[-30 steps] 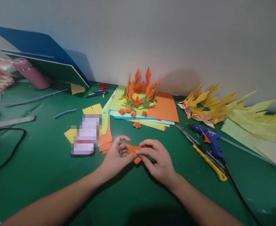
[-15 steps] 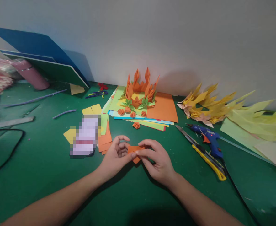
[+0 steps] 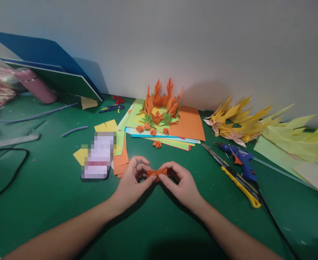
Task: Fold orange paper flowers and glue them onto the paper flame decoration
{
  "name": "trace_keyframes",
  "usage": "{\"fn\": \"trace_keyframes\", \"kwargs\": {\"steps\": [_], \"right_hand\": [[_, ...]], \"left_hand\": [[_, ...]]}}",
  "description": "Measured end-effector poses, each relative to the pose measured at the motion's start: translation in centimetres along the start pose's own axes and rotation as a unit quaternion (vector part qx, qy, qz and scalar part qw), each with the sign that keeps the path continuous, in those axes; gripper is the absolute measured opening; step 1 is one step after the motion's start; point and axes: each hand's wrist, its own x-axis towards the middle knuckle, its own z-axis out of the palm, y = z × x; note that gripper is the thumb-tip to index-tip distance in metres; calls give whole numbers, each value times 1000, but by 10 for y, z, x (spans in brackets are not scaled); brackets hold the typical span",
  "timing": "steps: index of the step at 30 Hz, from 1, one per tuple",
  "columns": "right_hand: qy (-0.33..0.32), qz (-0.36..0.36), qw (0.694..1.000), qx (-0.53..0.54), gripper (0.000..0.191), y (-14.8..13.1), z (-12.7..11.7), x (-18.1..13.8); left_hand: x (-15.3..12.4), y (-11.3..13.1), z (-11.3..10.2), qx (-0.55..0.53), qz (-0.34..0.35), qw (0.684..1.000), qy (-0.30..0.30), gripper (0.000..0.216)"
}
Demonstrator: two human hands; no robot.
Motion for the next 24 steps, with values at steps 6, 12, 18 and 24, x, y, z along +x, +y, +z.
{"fn": "trace_keyframes", "kwargs": {"steps": [6, 12, 18, 24], "right_hand": [[24, -20, 999, -41, 9, -7, 0, 0], [43, -28, 996, -74, 13, -8, 0, 0], [42, 2, 998, -56, 12, -8, 0, 0], [8, 67, 997, 31, 14, -8, 1, 0]], "left_hand": [[0, -2, 0, -3, -8, 1000, -2, 38], [1, -4, 1, -30, -12, 999, -8, 43], [1, -3, -1, -25, -12, 1000, -1, 35], [0, 2, 2, -9, 16, 1000, 5, 32]]}}
